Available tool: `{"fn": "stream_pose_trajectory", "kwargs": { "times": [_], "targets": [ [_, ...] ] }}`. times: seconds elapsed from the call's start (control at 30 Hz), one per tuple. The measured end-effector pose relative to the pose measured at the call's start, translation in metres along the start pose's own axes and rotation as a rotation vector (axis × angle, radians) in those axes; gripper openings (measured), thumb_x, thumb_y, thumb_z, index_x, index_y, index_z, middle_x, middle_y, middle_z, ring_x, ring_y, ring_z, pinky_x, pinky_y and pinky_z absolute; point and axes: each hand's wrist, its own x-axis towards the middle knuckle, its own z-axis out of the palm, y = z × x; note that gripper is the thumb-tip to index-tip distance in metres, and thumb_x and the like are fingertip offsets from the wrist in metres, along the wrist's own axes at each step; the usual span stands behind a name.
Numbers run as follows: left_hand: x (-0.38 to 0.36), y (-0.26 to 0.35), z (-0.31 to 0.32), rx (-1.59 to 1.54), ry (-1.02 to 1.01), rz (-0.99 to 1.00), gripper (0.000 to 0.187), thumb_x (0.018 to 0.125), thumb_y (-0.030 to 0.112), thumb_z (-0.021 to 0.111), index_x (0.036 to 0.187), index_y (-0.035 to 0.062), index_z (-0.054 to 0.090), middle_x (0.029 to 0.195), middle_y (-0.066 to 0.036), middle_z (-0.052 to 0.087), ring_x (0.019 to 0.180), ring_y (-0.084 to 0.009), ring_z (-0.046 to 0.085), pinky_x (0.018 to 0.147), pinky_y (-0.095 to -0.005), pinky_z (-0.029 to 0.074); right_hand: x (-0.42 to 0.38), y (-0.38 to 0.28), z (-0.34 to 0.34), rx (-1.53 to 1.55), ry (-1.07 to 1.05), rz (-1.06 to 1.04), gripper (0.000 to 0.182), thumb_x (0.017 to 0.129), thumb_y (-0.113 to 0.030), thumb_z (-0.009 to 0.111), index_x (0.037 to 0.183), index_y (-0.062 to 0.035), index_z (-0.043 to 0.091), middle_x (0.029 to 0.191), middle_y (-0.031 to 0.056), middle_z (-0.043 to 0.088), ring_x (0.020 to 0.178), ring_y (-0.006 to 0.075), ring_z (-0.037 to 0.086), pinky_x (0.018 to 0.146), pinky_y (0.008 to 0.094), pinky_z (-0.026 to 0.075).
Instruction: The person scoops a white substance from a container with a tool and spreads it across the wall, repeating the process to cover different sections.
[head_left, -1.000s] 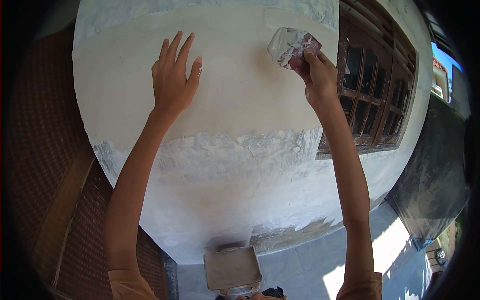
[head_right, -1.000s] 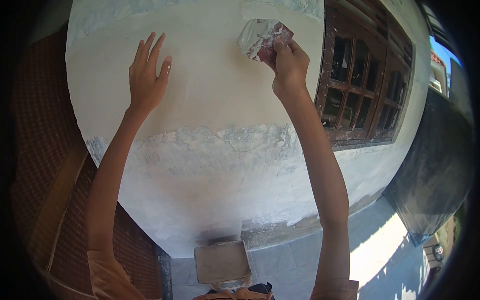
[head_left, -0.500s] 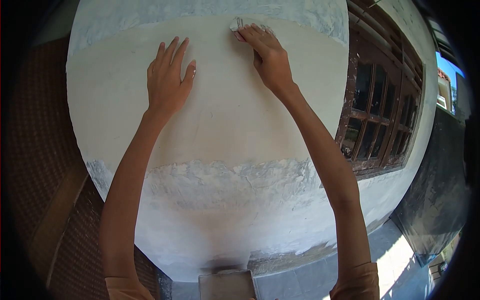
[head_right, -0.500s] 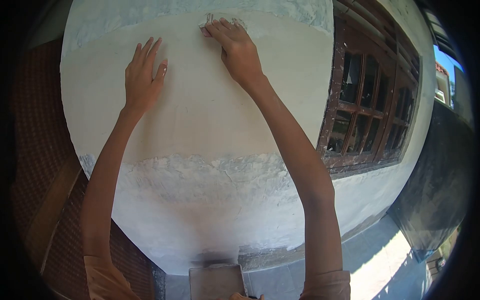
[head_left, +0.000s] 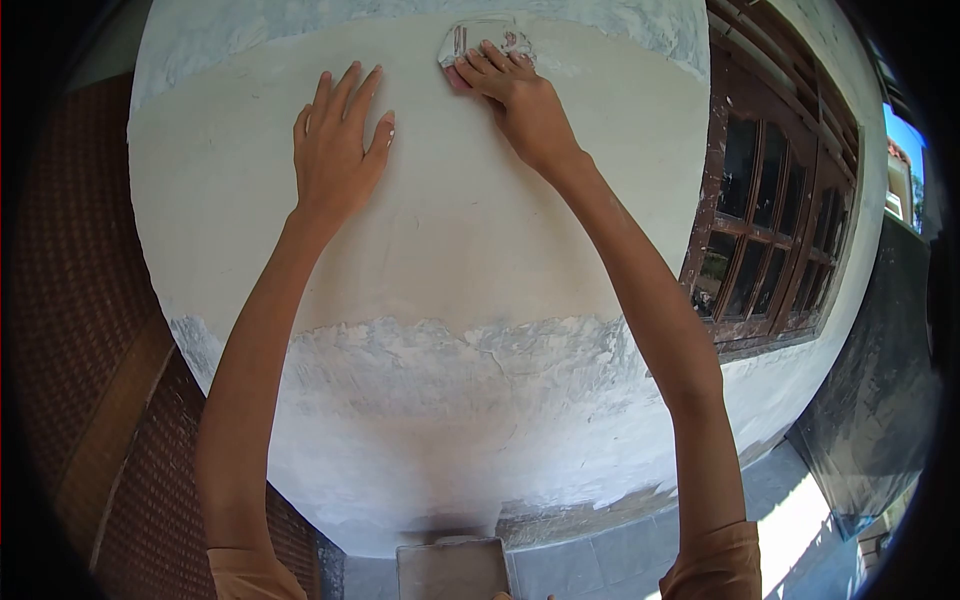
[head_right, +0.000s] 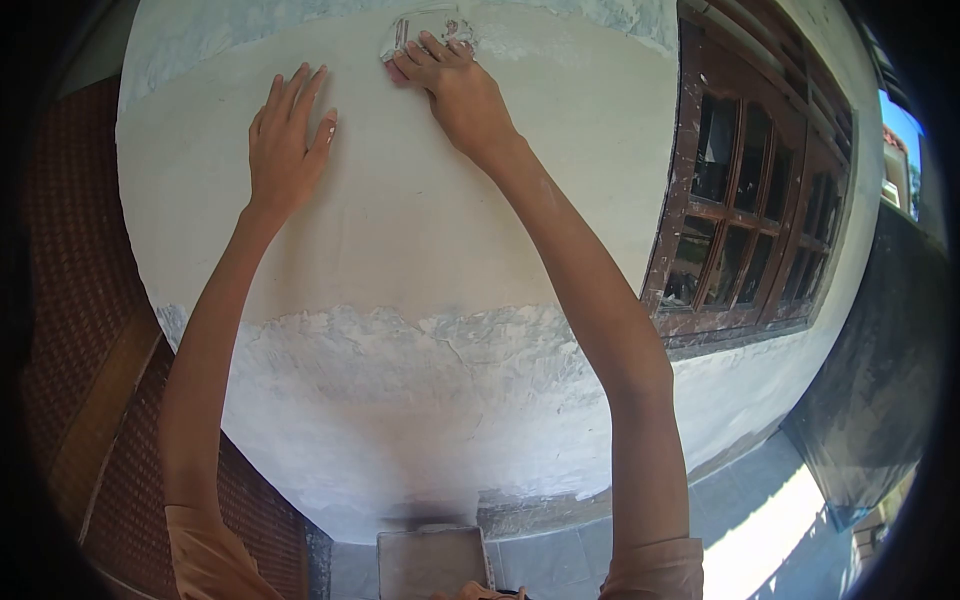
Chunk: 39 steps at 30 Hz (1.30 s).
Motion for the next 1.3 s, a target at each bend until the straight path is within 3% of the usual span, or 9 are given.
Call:
{"fn": "stream_pose_trajectory", "kwargs": {
  "times": [0.4,0.5,0.6,0.67,0.77,1.0,1.1,1.13,1.3],
  "targets": [
    [0.003,0.006,-0.002,-0.056,0.019,0.005,0.054,0.1,0.033,0.052,0.151,0.0205,0.039,0.157,-0.008,0.037,0.147,-0.0341,0.029,0.115,-0.0506,0.026,-0.022,-0.032,-0.052,0.082,-0.113,-0.029,0.043,0.087,0.006,0.059,0.123,-0.0149,0.068,0.122,0.0087,0.068,0.127,0.0281,0.056,0.105,0.0409,0.049],
    [0.003,0.006,-0.002,-0.051,-0.002,-0.001,0.054,0.101,0.034,0.05,0.152,0.0204,0.039,0.157,-0.008,0.036,0.147,-0.0332,0.028,0.116,-0.0509,0.025,0.004,-0.026,-0.076,0.177,0.204,0.159,0.039,0.092,0.002,0.061,0.128,-0.0112,0.066,0.104,0.0139,0.074,0.085,0.0209,0.073,0.072,0.0292,0.057],
    [0.004,0.005,-0.002,-0.039,-0.032,-0.029,0.055,0.101,0.035,0.05,0.152,0.0205,0.038,0.158,-0.008,0.035,0.148,-0.0326,0.027,0.117,-0.051,0.024,0.036,0.001,-0.078,0.262,0.283,0.527,0.034,0.092,-0.006,0.063,0.126,-0.0085,0.067,0.096,0.0154,0.075,0.082,0.0178,0.071,0.072,0.0272,0.055],
    [0.003,0.003,-0.002,-0.035,-0.041,-0.035,0.055,0.101,0.035,0.05,0.152,0.0207,0.038,0.159,-0.007,0.033,0.148,-0.0323,0.027,0.117,-0.051,0.024,0.055,0.026,-0.068,0.41,0.333,0.692,0.032,0.091,-0.007,0.061,0.12,0.0043,0.066,0.068,0.0161,0.066,0.057,0.0166,0.062,0.055,0.0336,0.049],
    [0.001,0.0,-0.003,-0.022,-0.059,-0.037,0.055,0.101,0.035,0.05,0.152,0.021,0.038,0.159,-0.007,0.033,0.148,-0.0318,0.027,0.117,-0.051,0.024,0.059,0.055,-0.05,0.152,0.279,0.703,0.032,0.091,-0.011,0.064,0.122,-0.0059,0.069,0.089,0.0151,0.075,0.073,0.0148,0.069,0.067,0.026,0.054],
    [-0.004,-0.01,-0.005,-0.012,-0.08,-0.059,0.055,0.101,0.035,0.05,0.153,0.0216,0.037,0.159,-0.007,0.033,0.148,-0.0313,0.026,0.117,-0.0502,0.024,0.057,0.058,-0.064,0.229,0.444,0.767,0.028,0.09,-0.011,0.062,0.115,-0.0011,0.071,0.077,0.0127,0.073,0.066,0.014,0.068,0.066,0.0307,0.056],
    [-0.006,-0.012,-0.003,-0.033,-0.067,-0.059,0.055,0.099,0.035,0.05,0.151,0.0188,0.04,0.159,-0.008,0.034,0.147,-0.0327,0.027,0.117,-0.052,0.023,0.071,0.027,-0.052,0.204,0.295,0.666,0.029,0.091,-0.009,0.064,0.116,0.0053,0.068,0.079,0.0116,0.073,0.067,0.0128,0.068,0.062,0.0284,0.056],
    [-0.006,-0.013,-0.001,-0.029,-0.056,-0.065,0.055,0.1,0.035,0.05,0.152,0.0202,0.039,0.159,-0.008,0.033,0.147,-0.0324,0.027,0.117,-0.051,0.024,0.072,0.029,-0.033,0.252,0.366,0.578,0.03,0.092,-0.008,0.059,0.118,0.0054,0.066,0.07,0.0228,0.065,0.057,0.0223,0.064,0.057,0.0359,0.049],
    [-0.008,-0.015,-0.003,-0.007,-0.05,-0.084,0.055,0.101,0.035,0.05,0.153,0.0217,0.037,0.159,-0.008,0.033,0.147,-0.0324,0.027,0.117,-0.0495,0.024,0.065,0.035,-0.048,0.164,0.422,0.565,0.027,0.094,-0.01,0.057,0.114,0.0051,0.067,0.072,0.024,0.066,0.057,0.0245,0.063,0.057,0.0365,0.049]
  ]
}}
